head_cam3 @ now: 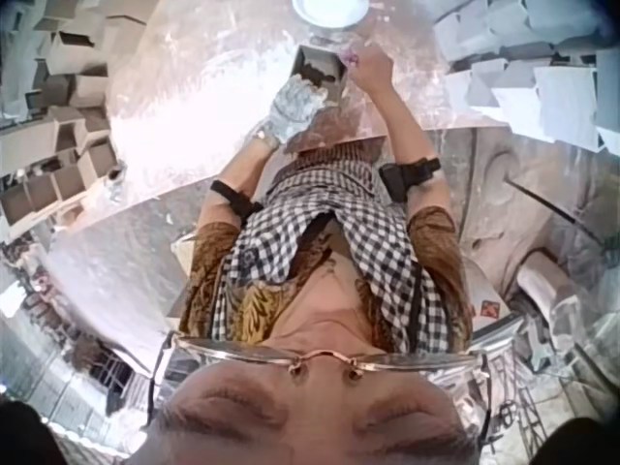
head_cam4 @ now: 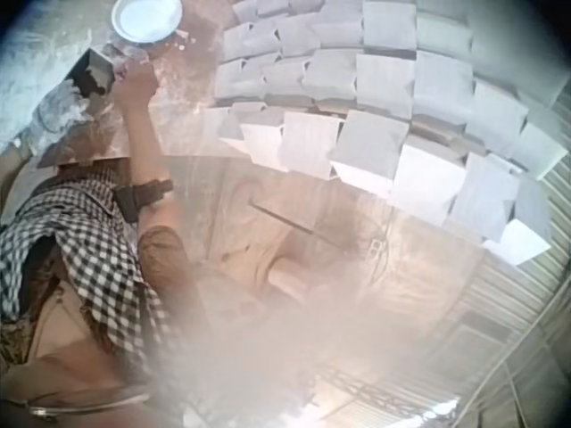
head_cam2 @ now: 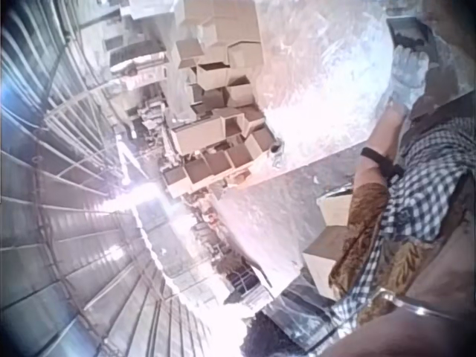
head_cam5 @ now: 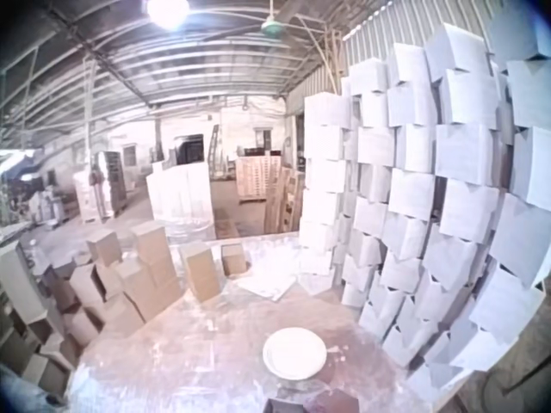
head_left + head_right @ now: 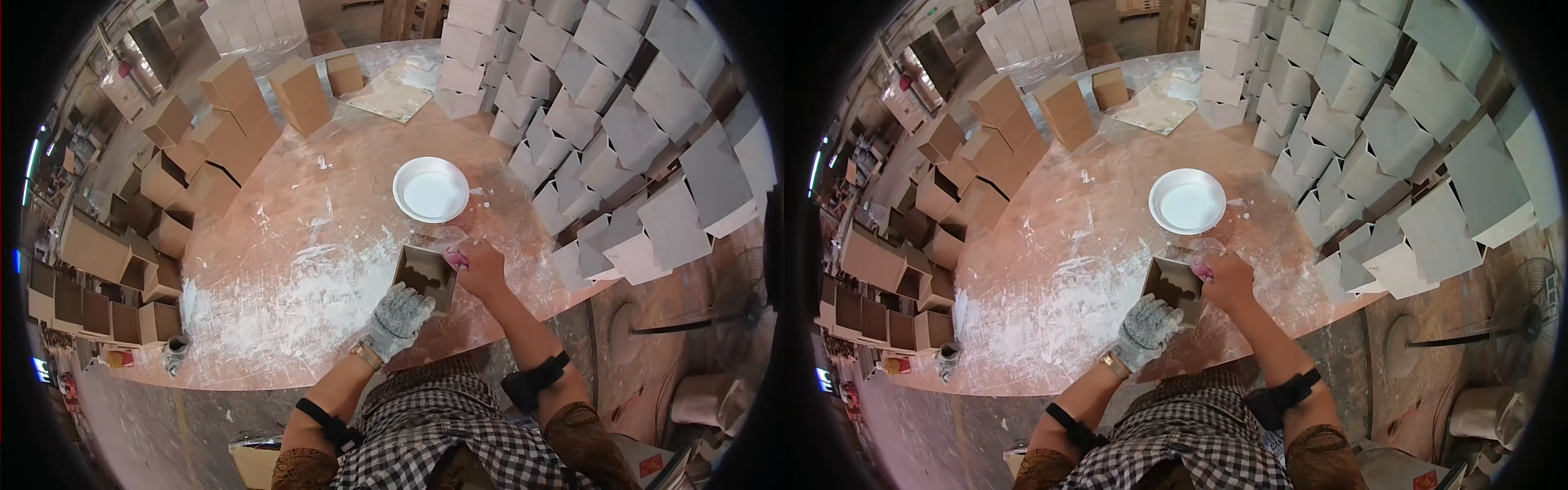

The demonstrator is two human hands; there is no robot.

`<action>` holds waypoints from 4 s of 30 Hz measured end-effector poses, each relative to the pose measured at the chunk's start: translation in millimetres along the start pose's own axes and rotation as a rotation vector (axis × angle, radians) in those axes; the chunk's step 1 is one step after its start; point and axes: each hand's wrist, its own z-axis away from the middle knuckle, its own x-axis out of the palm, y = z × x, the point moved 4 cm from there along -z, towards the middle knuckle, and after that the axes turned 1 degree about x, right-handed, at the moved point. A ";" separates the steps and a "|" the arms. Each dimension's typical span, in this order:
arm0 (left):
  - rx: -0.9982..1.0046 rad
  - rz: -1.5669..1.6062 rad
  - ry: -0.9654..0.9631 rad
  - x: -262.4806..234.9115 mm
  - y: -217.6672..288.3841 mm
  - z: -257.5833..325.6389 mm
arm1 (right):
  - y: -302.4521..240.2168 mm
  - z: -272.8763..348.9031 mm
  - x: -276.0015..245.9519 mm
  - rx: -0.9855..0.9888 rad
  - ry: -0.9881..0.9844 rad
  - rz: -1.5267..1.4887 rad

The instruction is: Wiping the exterior surface of cardboard boxes with a pink cloth.

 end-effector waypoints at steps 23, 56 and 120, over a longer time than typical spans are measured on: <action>-0.033 0.058 0.025 -1.5 -0.7 3.6 | -50.3 129.2 0.2 -0.144 -0.174 -0.139; -0.396 0.515 -0.372 38.0 -28.7 58.2 | 8.3 110.9 -24.4 0.525 -0.011 -0.810; -0.457 1.131 -0.359 58.3 -30.5 37.9 | -84.4 96.4 -1.1 -0.430 0.081 -0.688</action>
